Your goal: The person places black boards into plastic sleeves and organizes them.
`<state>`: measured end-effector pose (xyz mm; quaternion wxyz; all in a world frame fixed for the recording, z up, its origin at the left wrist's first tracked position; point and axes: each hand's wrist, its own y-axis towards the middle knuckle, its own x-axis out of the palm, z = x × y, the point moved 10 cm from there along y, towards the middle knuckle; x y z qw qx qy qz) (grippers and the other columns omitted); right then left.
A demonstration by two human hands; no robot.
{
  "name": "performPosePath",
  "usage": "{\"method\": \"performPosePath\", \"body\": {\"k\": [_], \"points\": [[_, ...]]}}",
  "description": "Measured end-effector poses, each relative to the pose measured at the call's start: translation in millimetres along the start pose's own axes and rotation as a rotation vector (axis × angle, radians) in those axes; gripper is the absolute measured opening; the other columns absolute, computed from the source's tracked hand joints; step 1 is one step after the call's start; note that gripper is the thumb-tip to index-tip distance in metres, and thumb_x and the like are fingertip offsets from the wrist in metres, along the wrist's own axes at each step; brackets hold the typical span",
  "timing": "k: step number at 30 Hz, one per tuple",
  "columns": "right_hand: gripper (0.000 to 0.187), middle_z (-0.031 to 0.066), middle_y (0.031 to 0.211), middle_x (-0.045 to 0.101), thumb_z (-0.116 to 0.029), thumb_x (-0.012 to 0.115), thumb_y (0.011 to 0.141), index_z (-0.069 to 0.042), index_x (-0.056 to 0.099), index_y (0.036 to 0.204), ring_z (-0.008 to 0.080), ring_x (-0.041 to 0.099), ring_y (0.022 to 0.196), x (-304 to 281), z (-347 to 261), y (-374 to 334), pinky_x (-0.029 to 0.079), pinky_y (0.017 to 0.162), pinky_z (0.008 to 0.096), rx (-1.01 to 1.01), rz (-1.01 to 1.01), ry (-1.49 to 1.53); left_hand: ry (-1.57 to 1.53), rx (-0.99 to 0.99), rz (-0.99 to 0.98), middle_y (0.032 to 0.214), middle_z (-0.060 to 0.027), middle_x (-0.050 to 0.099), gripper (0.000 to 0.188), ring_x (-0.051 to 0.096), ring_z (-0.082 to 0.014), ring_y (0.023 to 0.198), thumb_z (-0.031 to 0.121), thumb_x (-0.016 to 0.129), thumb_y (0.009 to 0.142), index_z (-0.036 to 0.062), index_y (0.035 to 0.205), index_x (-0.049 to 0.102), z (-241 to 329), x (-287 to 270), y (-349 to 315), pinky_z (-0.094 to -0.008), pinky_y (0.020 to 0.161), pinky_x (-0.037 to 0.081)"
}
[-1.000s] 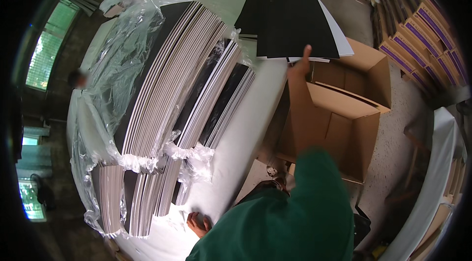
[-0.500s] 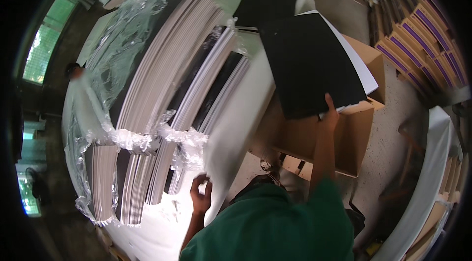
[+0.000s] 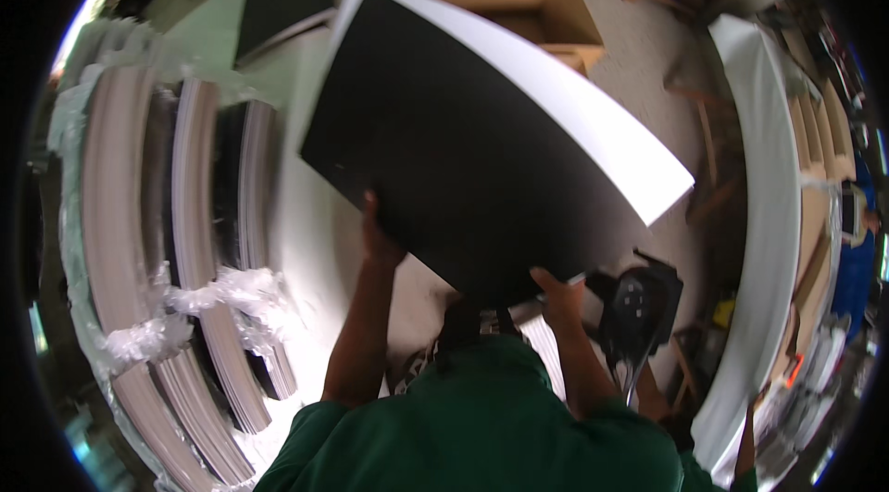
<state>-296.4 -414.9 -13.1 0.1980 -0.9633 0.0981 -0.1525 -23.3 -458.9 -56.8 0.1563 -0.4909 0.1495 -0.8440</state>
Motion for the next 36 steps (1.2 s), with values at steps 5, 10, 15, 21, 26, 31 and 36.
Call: {"method": "performPosePath", "body": {"k": [5,10,15,21,26,31,36], "points": [[0.069,0.0103,0.11,0.048,-0.01,0.062,0.071,0.0,0.025,0.128,0.0186,0.046,0.097,-54,133,21,0.036,0.088,0.0328,0.093,-0.161,-0.131,0.411,0.414,0.189,0.104,-0.0088,0.05,0.058,0.049,-0.0225,0.095,0.034,0.065,0.069,-0.0003,0.112,0.045,63,-42,-76,-0.0334,0.084,0.041],[0.084,0.0192,0.137,0.017,-0.05,0.048,0.078,-0.002,0.008,0.135,0.0278,0.018,0.127,-7,7,23,0.014,0.102,0.0384,-0.512,-0.306,-0.157,0.873,0.717,0.277,0.094,-0.0092,0.053,0.049,0.051,-0.0197,0.085,0.024,0.065,0.066,-0.0027,0.104,0.049,98,-39,-210,-0.0305,0.075,0.042],[0.091,0.0203,0.127,0.034,-0.043,0.065,0.064,0.005,0.023,0.129,0.027,0.033,0.119,61,104,-68,0.022,0.1,0.0316,-0.03,-0.611,-0.441,0.663,0.501,0.522,0.087,-0.0081,0.056,0.042,0.054,-0.0181,0.079,0.019,0.067,0.067,-0.0045,0.098,0.052,65,-110,-315,-0.0278,0.071,0.043],[0.093,0.02,0.125,0.035,-0.033,0.072,0.059,0.004,0.022,0.129,0.0272,0.036,0.116,86,250,-166,0.027,0.098,0.0334,0.173,-0.93,-0.683,0.375,0.584,0.956,0.086,-0.0084,0.058,0.032,0.055,-0.0165,0.078,0.014,0.066,0.071,-0.0052,0.094,0.055,37,-192,-448,-0.0254,0.072,0.043],[0.071,0.0119,0.11,0.05,-0.035,0.066,0.068,-0.001,0.037,0.124,0.0229,0.046,0.105,146,308,-224,0.034,0.092,0.0315,0.423,-1.308,-0.563,0.303,0.896,1.183,0.096,-0.0159,0.057,0.037,0.057,-0.0246,0.082,0.024,0.064,0.075,-0.0049,0.094,0.049,29,-234,-578,-0.0375,0.075,0.049],[0.035,0.0129,0.099,0.058,-0.024,0.054,0.075,-0.002,0.058,0.101,0.0237,0.056,0.09,93,461,-182,0.044,0.077,0.031,-0.243,-1.416,-1.219,0.356,1.003,1.112,0.107,-0.015,0.051,0.044,0.05,-0.0279,0.096,0.036,0.054,0.08,-0.0006,0.104,0.051,-3,-236,-649,-0.0443,0.085,0.042],[0.036,0.0126,0.1,0.057,-0.025,0.053,0.075,-0.003,0.057,0.102,0.0239,0.055,0.091,1,574,-183,0.043,0.078,0.0313,-0.004,-1.096,-1.745,0.451,0.985,1.392,0.112,-0.0145,0.046,0.053,0.044,-0.0302,0.103,0.044,0.055,0.075,0.004,0.109,0.047,-36,-264,-698,-0.0482,0.09,0.035]]}}
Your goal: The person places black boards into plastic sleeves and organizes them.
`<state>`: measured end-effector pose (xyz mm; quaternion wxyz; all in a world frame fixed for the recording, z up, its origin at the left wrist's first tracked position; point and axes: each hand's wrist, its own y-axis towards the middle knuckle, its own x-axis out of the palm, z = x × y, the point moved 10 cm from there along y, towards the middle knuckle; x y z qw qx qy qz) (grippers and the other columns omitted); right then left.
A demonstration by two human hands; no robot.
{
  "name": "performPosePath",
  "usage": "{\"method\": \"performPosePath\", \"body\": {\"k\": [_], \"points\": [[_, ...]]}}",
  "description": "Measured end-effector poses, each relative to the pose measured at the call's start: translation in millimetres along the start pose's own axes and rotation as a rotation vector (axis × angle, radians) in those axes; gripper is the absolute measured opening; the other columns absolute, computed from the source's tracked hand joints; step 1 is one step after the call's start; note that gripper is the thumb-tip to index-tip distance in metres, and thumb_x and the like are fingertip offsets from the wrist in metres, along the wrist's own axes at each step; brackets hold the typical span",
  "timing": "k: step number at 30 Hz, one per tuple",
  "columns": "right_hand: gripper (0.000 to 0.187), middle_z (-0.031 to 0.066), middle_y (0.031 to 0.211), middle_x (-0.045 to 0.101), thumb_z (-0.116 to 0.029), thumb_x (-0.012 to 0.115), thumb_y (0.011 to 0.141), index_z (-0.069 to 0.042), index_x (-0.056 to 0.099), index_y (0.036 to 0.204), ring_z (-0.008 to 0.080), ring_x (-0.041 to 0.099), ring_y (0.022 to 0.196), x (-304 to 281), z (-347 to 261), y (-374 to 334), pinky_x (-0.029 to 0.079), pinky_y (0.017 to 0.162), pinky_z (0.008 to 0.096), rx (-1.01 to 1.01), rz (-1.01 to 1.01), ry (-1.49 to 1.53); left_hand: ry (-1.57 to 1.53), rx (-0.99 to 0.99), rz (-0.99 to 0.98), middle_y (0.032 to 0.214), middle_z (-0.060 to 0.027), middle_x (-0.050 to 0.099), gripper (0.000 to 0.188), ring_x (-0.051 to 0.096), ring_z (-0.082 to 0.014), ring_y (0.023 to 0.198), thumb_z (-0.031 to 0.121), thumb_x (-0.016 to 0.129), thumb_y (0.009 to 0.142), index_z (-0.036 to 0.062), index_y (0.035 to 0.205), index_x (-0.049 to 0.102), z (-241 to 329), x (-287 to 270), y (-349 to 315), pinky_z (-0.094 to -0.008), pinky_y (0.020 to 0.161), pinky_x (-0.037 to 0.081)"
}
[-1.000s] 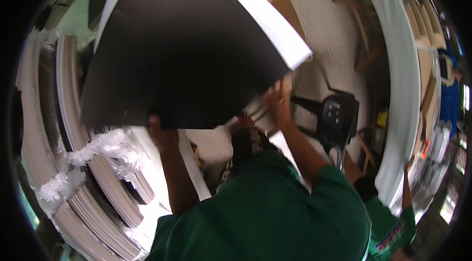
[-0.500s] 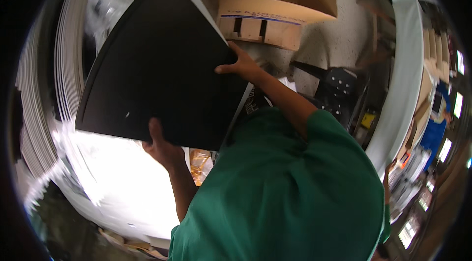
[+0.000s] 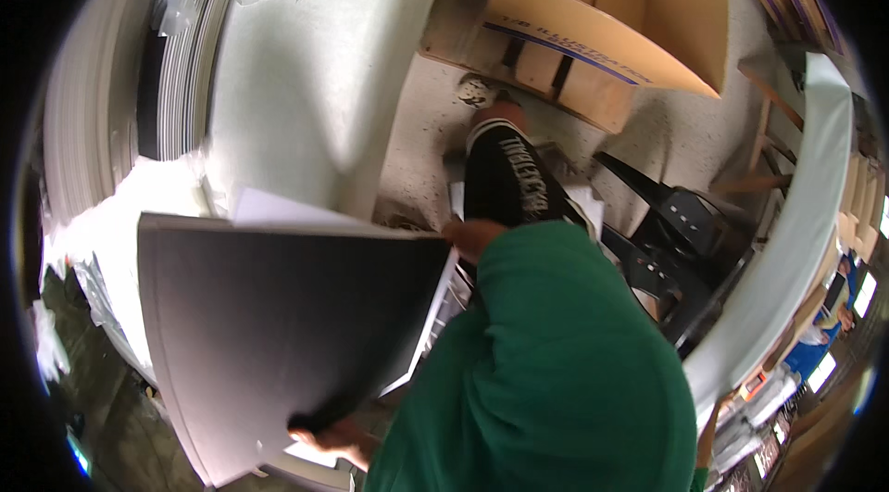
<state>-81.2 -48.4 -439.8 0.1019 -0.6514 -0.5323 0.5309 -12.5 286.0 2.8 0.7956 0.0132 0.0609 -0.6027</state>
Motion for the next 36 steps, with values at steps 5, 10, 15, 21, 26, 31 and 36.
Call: {"method": "performPosePath", "body": {"k": [5,10,15,21,26,31,36], "points": [[0.036,0.0123,0.101,0.057,-0.027,0.051,0.076,-0.003,0.056,0.104,0.0241,0.054,0.092,45,35,22,0.042,0.08,0.0316,0.078,-0.012,-0.165,0.068,0.038,0.062,0.11,-0.0142,0.045,0.046,0.044,-0.027,0.1,0.042,0.041,0.083,0.0015,0.105,0.047,-30,-37,-43,-0.0442,0.086,0.038],[0.037,0.012,0.102,0.056,-0.028,0.05,0.077,-0.003,0.055,0.105,0.0242,0.053,0.094,18,62,52,0.041,0.081,0.0319,0.15,0.118,-0.1,0.103,0.01,0.093,0.109,-0.0135,0.046,0.043,0.045,-0.026,0.099,0.038,0.045,0.081,0.0017,0.105,0.047,-58,-34,-39,-0.0429,0.086,0.038],[0.038,0.0117,0.104,0.055,-0.029,0.048,0.078,-0.003,0.054,0.106,0.0244,0.053,0.095,-47,74,88,0.041,0.082,0.0322,0.175,0.293,0.033,0.097,-0.032,0.108,0.107,-0.0128,0.046,0.042,0.045,-0.0251,0.097,0.034,0.049,0.078,0.0019,0.105,0.046,-72,-49,-51,-0.0417,0.085,0.038],[0.039,0.0113,0.105,0.054,-0.03,0.047,0.079,-0.004,0.053,0.107,0.0246,0.051,0.096,-121,74,118,0.04,0.083,0.0325,0.141,0.432,0.166,0.079,-0.037,0.143,0.104,-0.0119,0.047,0.041,0.046,-0.0239,0.095,0.029,0.054,0.075,0.0022,0.104,0.046,-90,-66,-66,-0.0399,0.084,0.038],[0.04,0.011,0.106,0.053,-0.032,0.045,0.08,-0.004,0.052,0.108,0.0248,0.051,0.097,-138,67,115,0.039,0.084,0.0328,0.049,0.46,0.185,0.031,-0.086,0.247,0.102,-0.0112,0.048,0.041,0.047,-0.0229,0.094,0.025,0.058,0.072,0.0024,0.104,0.045,-119,-89,-110,-0.0386,0.083,0.039],[0.041,0.0107,0.108,0.053,-0.033,0.044,0.081,-0.004,0.051,0.11,0.0249,0.05,0.098,-150,81,116,0.038,0.085,0.0331,0.023,0.531,0.309,-0.027,-0.015,0.168,0.1,-0.0104,0.049,0.043,0.048,-0.0219,0.092,0.021,0.062,0.069,0.0027,0.104,0.045,-142,-89,-105,-0.0372,0.082,0.039],[0.042,0.0104,0.109,0.052,-0.034,0.042,0.081,-0.005,0.05,0.111,0.0251,0.049,0.099,-146,55,132,0.037,0.086,0.0334,-0.059,0.523,0.323,0.063,0.054,0.166,0.098,-0.0097,0.05,0.046,0.049,-0.0209,0.09,0.017,0.066,0.066,0.0029,0.104,0.044,-183,-103,-136,-0.0359,0.081,0.039]]}}
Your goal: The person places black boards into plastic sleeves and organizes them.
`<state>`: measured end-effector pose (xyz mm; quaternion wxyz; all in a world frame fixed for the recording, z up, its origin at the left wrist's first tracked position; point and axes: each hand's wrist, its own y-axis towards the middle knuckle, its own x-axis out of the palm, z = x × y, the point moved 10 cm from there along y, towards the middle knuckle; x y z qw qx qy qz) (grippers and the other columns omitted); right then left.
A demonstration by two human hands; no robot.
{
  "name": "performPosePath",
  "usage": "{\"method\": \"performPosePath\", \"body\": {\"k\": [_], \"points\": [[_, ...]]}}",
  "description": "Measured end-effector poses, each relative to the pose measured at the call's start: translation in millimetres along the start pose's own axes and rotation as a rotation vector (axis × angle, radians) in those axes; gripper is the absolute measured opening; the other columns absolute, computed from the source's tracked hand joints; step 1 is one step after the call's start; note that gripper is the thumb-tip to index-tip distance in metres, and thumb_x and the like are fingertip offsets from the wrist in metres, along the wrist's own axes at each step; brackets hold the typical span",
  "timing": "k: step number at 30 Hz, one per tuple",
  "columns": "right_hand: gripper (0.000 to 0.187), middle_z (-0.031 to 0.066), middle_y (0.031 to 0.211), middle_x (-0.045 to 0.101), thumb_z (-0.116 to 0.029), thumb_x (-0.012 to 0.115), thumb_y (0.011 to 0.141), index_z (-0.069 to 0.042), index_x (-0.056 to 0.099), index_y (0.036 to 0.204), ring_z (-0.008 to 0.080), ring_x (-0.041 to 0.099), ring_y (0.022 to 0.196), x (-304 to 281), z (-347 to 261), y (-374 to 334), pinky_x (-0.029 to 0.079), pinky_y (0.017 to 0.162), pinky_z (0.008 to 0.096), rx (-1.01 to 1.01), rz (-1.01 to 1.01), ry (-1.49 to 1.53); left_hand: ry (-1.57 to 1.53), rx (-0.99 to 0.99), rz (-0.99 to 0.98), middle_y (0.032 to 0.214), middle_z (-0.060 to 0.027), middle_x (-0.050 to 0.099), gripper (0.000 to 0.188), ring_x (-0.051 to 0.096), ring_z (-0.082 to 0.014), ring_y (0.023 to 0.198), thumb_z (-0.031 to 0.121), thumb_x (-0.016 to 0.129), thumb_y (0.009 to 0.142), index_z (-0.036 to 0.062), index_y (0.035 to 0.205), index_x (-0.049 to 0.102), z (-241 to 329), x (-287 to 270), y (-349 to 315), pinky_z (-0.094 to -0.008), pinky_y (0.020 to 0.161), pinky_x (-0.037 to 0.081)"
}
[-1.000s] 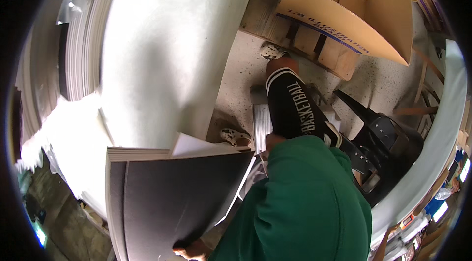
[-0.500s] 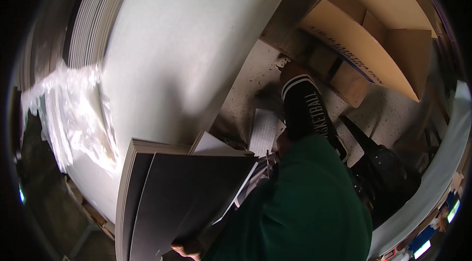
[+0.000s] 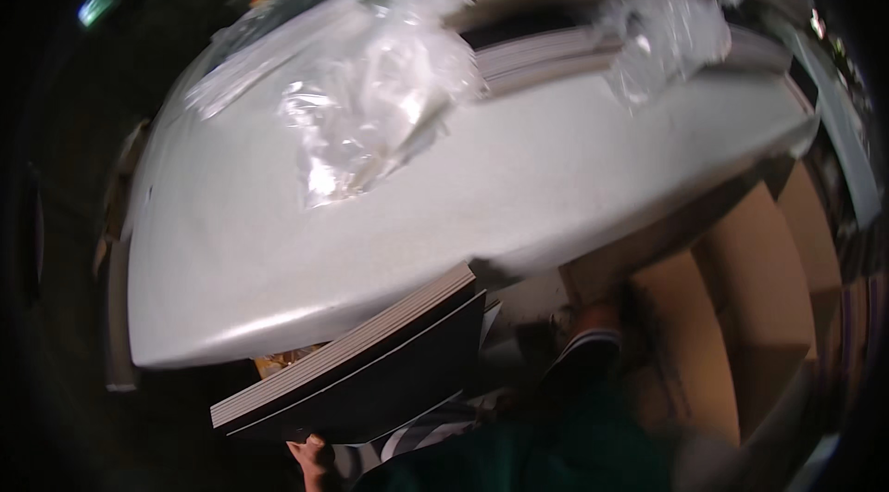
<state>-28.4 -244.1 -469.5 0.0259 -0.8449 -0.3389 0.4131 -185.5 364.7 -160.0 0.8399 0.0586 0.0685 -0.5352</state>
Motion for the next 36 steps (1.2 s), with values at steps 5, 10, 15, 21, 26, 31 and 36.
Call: {"method": "performPosePath", "body": {"k": [5,10,15,21,26,31,36], "points": [[0.043,0.0101,0.11,0.051,-0.035,0.041,0.082,-0.005,0.049,0.112,0.0253,0.048,0.101,7,-31,8,0.036,0.087,0.0337,-0.039,-0.015,0.06,-0.251,-0.066,0.043,0.095,-0.0074,0.051,0.056,0.05,-0.0176,0.085,0.016,0.071,0.06,0.0031,0.106,0.041,8,10,-4,-0.032,0.079,0.042],[0.044,0.0098,0.111,0.05,-0.037,0.039,0.083,-0.005,0.048,0.113,0.0254,0.047,0.102,36,-68,16,0.035,0.088,0.034,-0.049,-0.043,0.096,-0.102,-0.126,-0.003,0.052,0.0024,0.047,0.018,0.037,-0.0054,0.044,0.018,0.063,0.07,0.0032,0.062,0.056,26,33,23,-0.0221,0.038,0.025],[0.045,0.0095,0.113,0.05,-0.038,0.038,0.084,-0.005,0.047,0.114,0.0256,0.046,0.103,54,-66,10,0.035,0.089,0.0343,0.008,-0.018,0.121,0.028,-0.453,-0.266,0.053,0.0039,0.045,0.018,0.036,-0.0049,0.045,0.02,0.062,0.073,0.0061,0.063,0.055,17,38,50,-0.0229,0.04,0.028],[0.047,0.0091,0.114,0.049,-0.039,0.036,0.085,-0.006,0.046,0.115,0.0258,0.045,0.104,78,-43,-26,0.034,0.091,0.0346,0.082,-0.075,0.178,0.072,-0.487,-0.195,0.066,-0.0032,0.056,0.012,0.049,-0.0133,0.054,0.014,0.057,0.076,0.0023,0.078,0.055,21,15,48,-0.0235,0.052,0.039],[0.048,0.0088,0.115,0.048,-0.04,0.035,0.086,-0.006,0.045,0.117,0.026,0.044,0.105,112,-4,-87,0.033,0.092,0.0349,0.155,-0.229,0.341,0.184,-0.307,-0.477,0.086,-0.008,0.059,0.043,0.055,-0.0177,0.08,0.016,0.074,0.061,-0.0016,0.095,0.054,5,22,62,-0.0294,0.072,0.044],[0.049,0.0085,0.116,0.047,-0.042,0.033,0.086,-0.006,0.044,0.118,0.0261,0.043,0.106,157,39,-178,0.032,0.093,0.0352,0.315,-0.612,0.562,-0.045,-0.197,-0.304,0.079,-0.0045,0.058,0.042,0.055,-0.0147,0.074,0.015,0.077,0.058,-0.0006,0.089,0.055,5,38,65,-0.0273,0.067,0.045],[0.05,0.0082,0.118,0.047,-0.043,0.032,0.087,-0.006,0.043,0.119,0.0263,0.043,0.107,174,6,-245,0.031,0.094,0.0355,0.361,-1.051,0.908,-0.161,-0.208,-0.207,0.089,-0.0047,0.055,0.053,0.051,-0.0132,0.082,0.022,0.076,0.061,0.0001,0.102,0.049,5,22,40,-0.0271,0.073,0.043]]}}
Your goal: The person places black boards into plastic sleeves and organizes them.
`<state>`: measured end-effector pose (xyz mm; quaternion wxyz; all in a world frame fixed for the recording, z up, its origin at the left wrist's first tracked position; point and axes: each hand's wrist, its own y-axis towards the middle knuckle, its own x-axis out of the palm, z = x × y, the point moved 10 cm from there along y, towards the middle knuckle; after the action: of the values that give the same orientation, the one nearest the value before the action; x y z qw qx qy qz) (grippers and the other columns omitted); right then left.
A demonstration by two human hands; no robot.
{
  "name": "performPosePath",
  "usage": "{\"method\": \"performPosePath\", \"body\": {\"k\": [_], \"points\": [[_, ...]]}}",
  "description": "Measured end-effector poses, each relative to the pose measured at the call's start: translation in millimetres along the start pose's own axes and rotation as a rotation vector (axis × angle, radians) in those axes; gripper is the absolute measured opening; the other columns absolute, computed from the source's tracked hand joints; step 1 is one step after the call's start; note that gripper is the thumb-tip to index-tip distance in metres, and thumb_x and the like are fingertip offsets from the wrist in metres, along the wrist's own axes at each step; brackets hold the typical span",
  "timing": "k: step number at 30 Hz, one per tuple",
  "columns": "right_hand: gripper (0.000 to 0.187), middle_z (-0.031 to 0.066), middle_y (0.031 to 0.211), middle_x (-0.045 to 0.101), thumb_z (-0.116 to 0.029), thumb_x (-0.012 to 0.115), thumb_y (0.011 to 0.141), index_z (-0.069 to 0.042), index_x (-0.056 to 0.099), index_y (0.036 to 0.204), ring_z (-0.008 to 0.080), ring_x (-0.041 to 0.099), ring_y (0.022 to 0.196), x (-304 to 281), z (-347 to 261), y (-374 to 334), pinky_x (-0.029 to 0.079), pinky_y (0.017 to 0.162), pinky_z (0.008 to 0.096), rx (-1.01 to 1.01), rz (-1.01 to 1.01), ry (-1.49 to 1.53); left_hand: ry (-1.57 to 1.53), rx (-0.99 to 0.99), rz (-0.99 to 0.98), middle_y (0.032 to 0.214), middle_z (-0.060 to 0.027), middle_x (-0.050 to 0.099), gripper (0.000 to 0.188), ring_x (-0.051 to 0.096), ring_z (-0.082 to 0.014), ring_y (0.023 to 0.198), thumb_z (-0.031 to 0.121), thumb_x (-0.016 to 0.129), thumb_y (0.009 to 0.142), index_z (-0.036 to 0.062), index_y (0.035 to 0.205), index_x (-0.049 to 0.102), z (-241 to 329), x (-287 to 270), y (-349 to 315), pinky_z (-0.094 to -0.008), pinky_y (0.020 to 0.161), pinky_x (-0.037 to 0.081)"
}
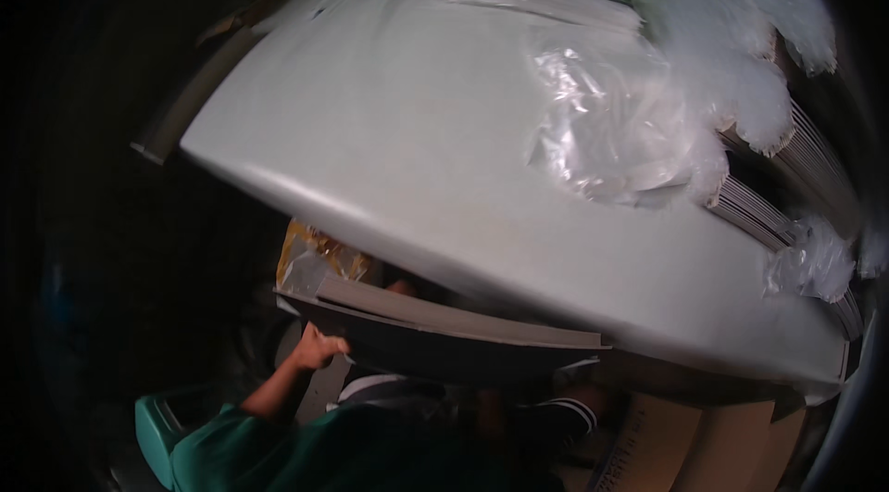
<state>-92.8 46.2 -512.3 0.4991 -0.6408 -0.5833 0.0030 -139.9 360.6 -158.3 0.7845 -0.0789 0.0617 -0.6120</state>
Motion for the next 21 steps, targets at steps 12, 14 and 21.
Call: {"method": "performPosePath", "body": {"k": [12,14,21], "points": [[0.078,0.0098,0.135,0.024,-0.064,0.009,0.081,-0.005,0.024,0.131,0.0275,0.025,0.123,200,-121,-146,0.015,0.105,0.0403,-0.439,-0.373,0.028,-0.293,0.38,0.108,0.081,-0.0019,0.058,0.034,0.052,-0.0087,0.077,0.025,0.065,0.073,-0.0007,0.093,0.057,41,-39,-76,-0.0237,0.071,0.042],[0.079,0.0106,0.135,0.026,-0.064,0.011,0.081,-0.004,0.024,0.13,0.0283,0.025,0.123,227,-118,-173,0.017,0.104,0.0408,-0.485,-0.563,-0.101,-0.242,0.475,0.093,0.082,-0.0019,0.058,0.033,0.052,-0.0084,0.078,0.026,0.065,0.074,-0.0013,0.092,0.057,53,-42,-83,-0.0235,0.072,0.042],[0.079,0.0132,0.132,0.027,-0.063,0.02,0.082,0.0,0.024,0.129,0.0268,0.028,0.121,271,-106,-224,0.023,0.101,0.0396,-0.436,-0.772,-0.747,-0.36,0.546,0.247,0.087,-0.0026,0.057,0.038,0.052,-0.01,0.083,0.031,0.064,0.075,-0.0005,0.095,0.055,27,-87,-111,-0.0247,0.076,0.041]]}}
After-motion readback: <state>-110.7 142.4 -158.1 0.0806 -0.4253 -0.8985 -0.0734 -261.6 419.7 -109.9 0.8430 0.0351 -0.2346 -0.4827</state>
